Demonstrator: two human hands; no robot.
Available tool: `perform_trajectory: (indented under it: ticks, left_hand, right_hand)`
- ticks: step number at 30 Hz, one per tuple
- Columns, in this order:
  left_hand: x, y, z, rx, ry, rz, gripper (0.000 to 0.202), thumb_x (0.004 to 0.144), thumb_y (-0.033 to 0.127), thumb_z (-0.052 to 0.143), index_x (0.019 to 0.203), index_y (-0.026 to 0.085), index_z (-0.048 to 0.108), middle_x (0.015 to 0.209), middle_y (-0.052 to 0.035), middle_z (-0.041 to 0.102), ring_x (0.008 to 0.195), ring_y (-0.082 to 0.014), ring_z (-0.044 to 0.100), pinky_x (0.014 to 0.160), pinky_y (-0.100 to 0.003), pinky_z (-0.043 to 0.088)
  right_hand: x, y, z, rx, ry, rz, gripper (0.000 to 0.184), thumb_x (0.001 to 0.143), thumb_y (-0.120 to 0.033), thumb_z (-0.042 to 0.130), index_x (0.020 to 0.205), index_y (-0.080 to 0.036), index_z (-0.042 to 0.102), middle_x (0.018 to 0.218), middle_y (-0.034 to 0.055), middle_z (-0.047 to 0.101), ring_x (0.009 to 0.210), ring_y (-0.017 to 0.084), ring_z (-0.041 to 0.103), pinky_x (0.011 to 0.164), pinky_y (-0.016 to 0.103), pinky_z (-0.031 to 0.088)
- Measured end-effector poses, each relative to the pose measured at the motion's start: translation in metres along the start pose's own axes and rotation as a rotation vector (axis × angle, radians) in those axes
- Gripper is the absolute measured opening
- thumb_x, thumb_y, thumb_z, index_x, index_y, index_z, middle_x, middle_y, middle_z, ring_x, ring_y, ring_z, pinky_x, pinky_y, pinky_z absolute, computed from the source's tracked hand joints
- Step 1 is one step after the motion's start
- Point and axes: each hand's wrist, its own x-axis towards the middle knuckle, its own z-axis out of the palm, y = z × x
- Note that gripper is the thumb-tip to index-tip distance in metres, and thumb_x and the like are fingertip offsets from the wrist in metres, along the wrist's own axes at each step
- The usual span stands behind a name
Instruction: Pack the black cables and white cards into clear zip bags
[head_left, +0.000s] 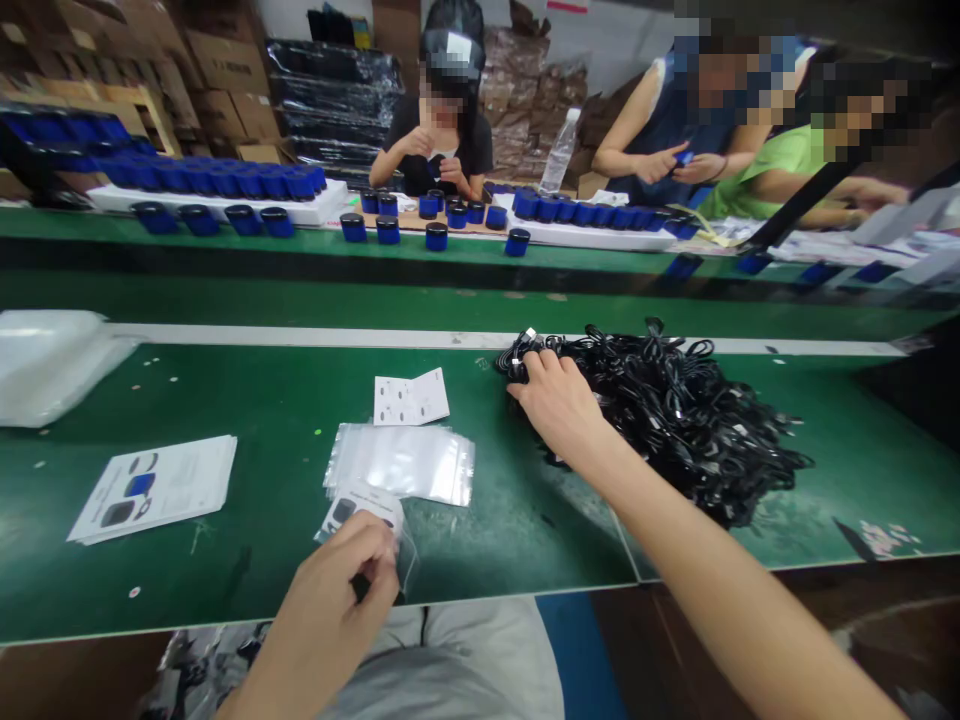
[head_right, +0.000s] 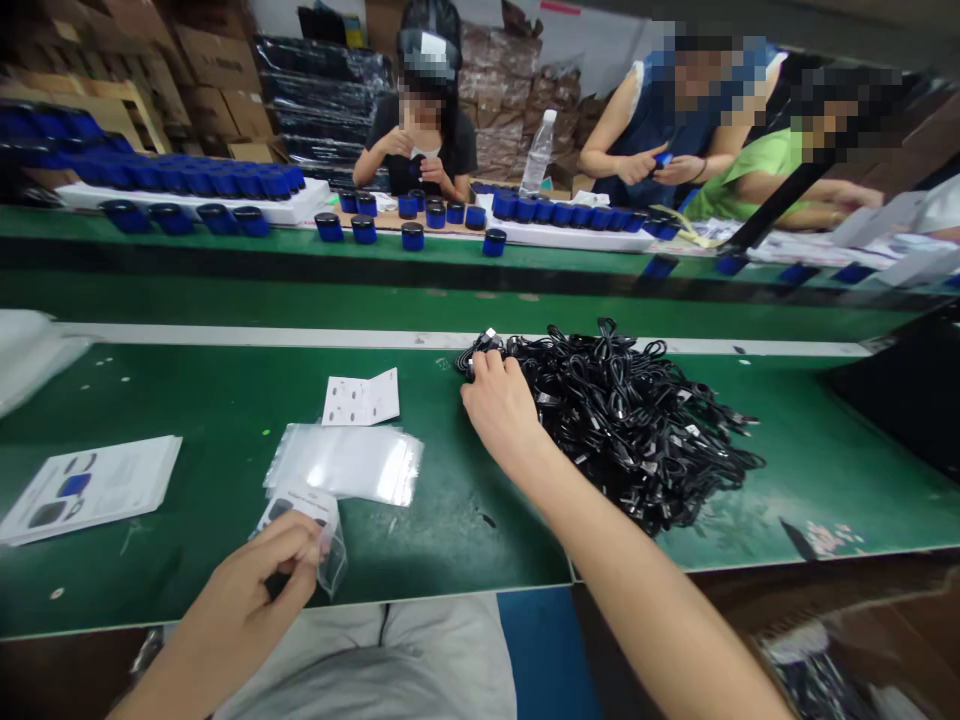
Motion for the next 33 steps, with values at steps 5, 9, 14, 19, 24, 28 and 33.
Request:
perform_trajectory:
  ticks: [5, 9, 14, 19, 24, 28, 33]
  left_hand:
    - [0.003, 0.003, -0.001, -0.002, -0.033, -0.043, 0.024, 0.089, 0.02, 0.034, 0.065, 0.021, 0.04, 0.073, 0.0016, 0.05, 0.061, -0.0129, 0.05, 0.059, -0.024, 0.039]
    - [0.002, 0.004, 0.0, -0.021, -0.048, -0.063, 0.023, 0.09, 0.02, 0.033, 0.068, 0.022, 0.04, 0.073, 0.0017, 0.049, 0.063, -0.0136, 0.05, 0.06, -0.025, 0.04]
    - [0.001, 0.004, -0.002, -0.065, -0.022, -0.068, 0.019, 0.088, 0.018, 0.035, 0.071, 0.021, 0.042, 0.09, -0.003, 0.052, 0.076, -0.0152, 0.056, 0.068, -0.026, 0.045]
    - [-0.005, 0.004, -0.001, -0.087, 0.051, -0.089, 0.025, 0.091, 0.024, 0.035, 0.071, 0.02, 0.049, 0.108, -0.0075, 0.05, 0.105, -0.0193, 0.054, 0.087, -0.029, 0.046]
    - [-0.016, 0.001, 0.001, -0.051, 0.087, -0.074, 0.023, 0.089, 0.023, 0.039, 0.071, 0.021, 0.052, 0.117, -0.0077, 0.048, 0.111, -0.0213, 0.052, 0.089, -0.032, 0.046]
    - [-0.022, 0.003, 0.004, -0.035, 0.155, -0.063, 0.021, 0.088, 0.022, 0.04, 0.07, 0.021, 0.052, 0.119, -0.0071, 0.047, 0.105, -0.0203, 0.056, 0.083, -0.031, 0.048]
    - [-0.025, 0.008, 0.006, -0.057, 0.205, -0.033, 0.023, 0.086, 0.02, 0.043, 0.066, 0.021, 0.053, 0.118, -0.0065, 0.046, 0.1, -0.0179, 0.056, 0.077, -0.025, 0.049]
  right_hand:
    - [0.013, 0.011, 0.006, -0.026, 0.031, -0.165, 0.019, 0.085, -0.003, 0.051, 0.083, -0.01, 0.069, 0.111, 0.0185, 0.06, 0.112, 0.034, 0.047, 0.091, 0.047, 0.035]
    - [-0.027, -0.027, -0.004, 0.442, 0.054, -0.15, 0.01, 0.092, -0.014, 0.048, 0.094, -0.012, 0.058, 0.097, 0.0116, 0.065, 0.093, 0.024, 0.059, 0.086, 0.04, 0.043]
    - [-0.082, -0.094, -0.007, 1.121, -0.306, -0.108, 0.02, 0.098, -0.022, 0.036, 0.084, -0.021, 0.051, 0.068, -0.0025, 0.059, 0.058, 0.013, 0.057, 0.052, 0.022, 0.042]
    - [-0.086, -0.119, 0.0, 0.984, -0.261, -0.004, 0.024, 0.093, -0.013, 0.038, 0.081, -0.018, 0.058, 0.075, 0.0034, 0.062, 0.065, 0.017, 0.06, 0.058, 0.026, 0.042]
    - [-0.084, -0.124, -0.005, 0.895, -0.282, 0.047, 0.022, 0.091, -0.014, 0.039, 0.089, -0.016, 0.061, 0.077, 0.0056, 0.062, 0.066, 0.019, 0.06, 0.061, 0.029, 0.043]
    - [-0.086, -0.11, -0.009, 1.201, -0.395, -0.099, 0.013, 0.083, -0.014, 0.051, 0.093, -0.018, 0.058, 0.082, 0.0019, 0.056, 0.07, 0.014, 0.055, 0.062, 0.022, 0.044]
    - [-0.083, -0.095, -0.003, 1.577, -0.539, -0.14, 0.019, 0.083, -0.016, 0.053, 0.1, -0.022, 0.062, 0.087, 0.0003, 0.062, 0.072, 0.014, 0.059, 0.063, 0.022, 0.047]
